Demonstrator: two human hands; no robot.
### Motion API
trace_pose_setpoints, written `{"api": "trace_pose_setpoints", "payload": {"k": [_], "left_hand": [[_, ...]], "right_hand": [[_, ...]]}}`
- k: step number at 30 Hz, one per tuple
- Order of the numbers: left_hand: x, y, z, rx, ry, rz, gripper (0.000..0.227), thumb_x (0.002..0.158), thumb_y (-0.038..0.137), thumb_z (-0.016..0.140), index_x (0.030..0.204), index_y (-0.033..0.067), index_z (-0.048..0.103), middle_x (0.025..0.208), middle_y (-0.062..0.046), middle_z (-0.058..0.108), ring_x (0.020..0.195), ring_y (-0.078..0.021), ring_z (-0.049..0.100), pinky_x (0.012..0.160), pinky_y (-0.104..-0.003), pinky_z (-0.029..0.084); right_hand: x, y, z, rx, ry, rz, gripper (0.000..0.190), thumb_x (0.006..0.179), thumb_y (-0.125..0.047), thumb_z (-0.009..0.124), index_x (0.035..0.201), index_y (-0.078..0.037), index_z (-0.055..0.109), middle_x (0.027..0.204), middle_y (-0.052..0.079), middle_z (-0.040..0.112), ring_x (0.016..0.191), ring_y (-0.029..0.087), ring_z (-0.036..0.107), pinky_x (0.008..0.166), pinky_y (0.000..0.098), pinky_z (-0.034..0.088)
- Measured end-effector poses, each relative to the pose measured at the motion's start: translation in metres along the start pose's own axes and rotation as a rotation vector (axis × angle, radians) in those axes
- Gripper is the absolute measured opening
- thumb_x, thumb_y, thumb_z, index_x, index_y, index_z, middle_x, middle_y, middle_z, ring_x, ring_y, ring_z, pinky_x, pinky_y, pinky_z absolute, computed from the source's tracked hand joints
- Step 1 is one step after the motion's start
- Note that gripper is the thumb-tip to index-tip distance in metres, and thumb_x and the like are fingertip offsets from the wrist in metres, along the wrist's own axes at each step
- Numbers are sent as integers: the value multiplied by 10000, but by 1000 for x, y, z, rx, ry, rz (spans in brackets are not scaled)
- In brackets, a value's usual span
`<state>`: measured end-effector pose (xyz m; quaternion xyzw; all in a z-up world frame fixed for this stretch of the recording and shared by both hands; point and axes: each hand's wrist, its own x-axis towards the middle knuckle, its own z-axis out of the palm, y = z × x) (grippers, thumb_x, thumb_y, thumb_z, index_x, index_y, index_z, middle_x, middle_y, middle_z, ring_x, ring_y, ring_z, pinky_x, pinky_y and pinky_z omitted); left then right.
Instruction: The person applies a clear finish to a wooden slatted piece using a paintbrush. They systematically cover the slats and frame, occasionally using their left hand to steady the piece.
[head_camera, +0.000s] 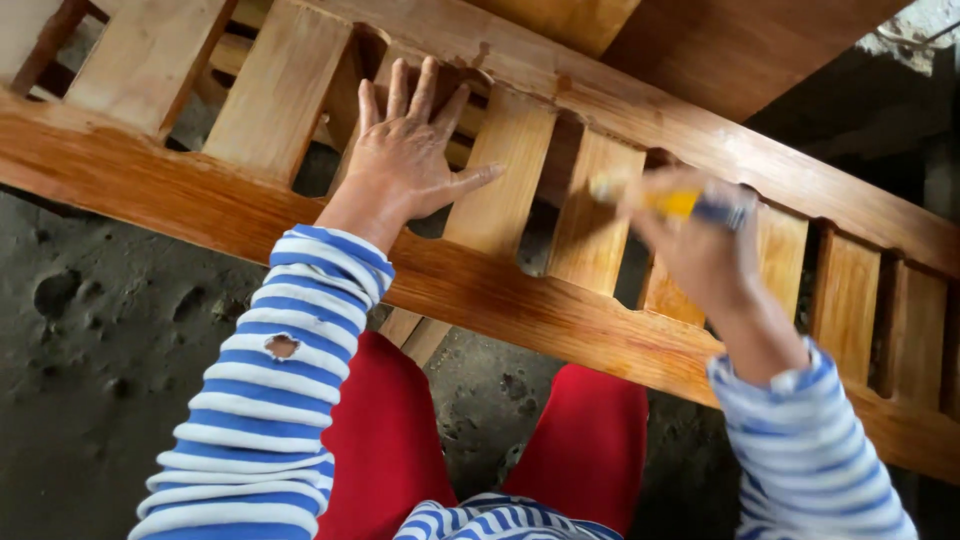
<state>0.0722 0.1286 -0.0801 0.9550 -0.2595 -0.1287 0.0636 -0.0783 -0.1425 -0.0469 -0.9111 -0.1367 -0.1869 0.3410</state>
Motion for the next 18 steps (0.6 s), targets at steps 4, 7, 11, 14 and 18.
{"api": "trace_pose_setpoints", "payload": {"k": [4, 7, 11, 14, 18], "left_hand": [[0, -7, 5, 11, 82, 20, 1071, 824, 898, 347, 1615, 184, 243, 1684, -154, 48, 1527, -421, 18, 1162, -694, 58], [-3, -5, 1, -32, 65, 36, 1052, 826, 885, 362, 1615, 201, 232, 1682, -157, 37, 1525, -433, -1, 1166, -702, 24], [-6, -3, -5, -35, -33, 5, 1036, 848, 868, 318, 1638, 218, 152, 1681, -123, -89, 1534, -397, -101, 1186, -672, -58], [-3, -4, 0, -54, -3, 15, 1041, 840, 872, 340, 1632, 215, 186, 1681, -125, -70, 1530, -400, -96, 1185, -675, -52], [-6, -4, -3, -86, 19, 12, 1031, 843, 857, 377, 1622, 204, 208, 1686, -128, -25, 1534, -406, -60, 1181, -674, -41]], "right_hand": [[-30, -33, -6, -213, -170, 107, 189, 887, -254, 827, 1016, -128, 768, 912, 61, 714, 769, 215, 638, 710, 366, 465], [-30, -46, -8, 124, -248, 264, 218, 855, -159, 773, 1055, -79, 734, 997, 71, 740, 958, 188, 714, 891, 309, 570], [1, -22, 0, 67, -238, 186, 167, 922, -119, 755, 1070, -54, 714, 1046, 93, 738, 849, 185, 684, 696, 279, 580], [32, -1, 4, -79, -169, 203, 103, 1010, -99, 743, 1070, -16, 733, 1014, 119, 739, 847, 201, 664, 696, 299, 538], [56, 47, 5, -165, 13, 73, 129, 1069, 29, 816, 1131, 40, 704, 1080, 158, 737, 973, 263, 697, 869, 378, 572]]}}
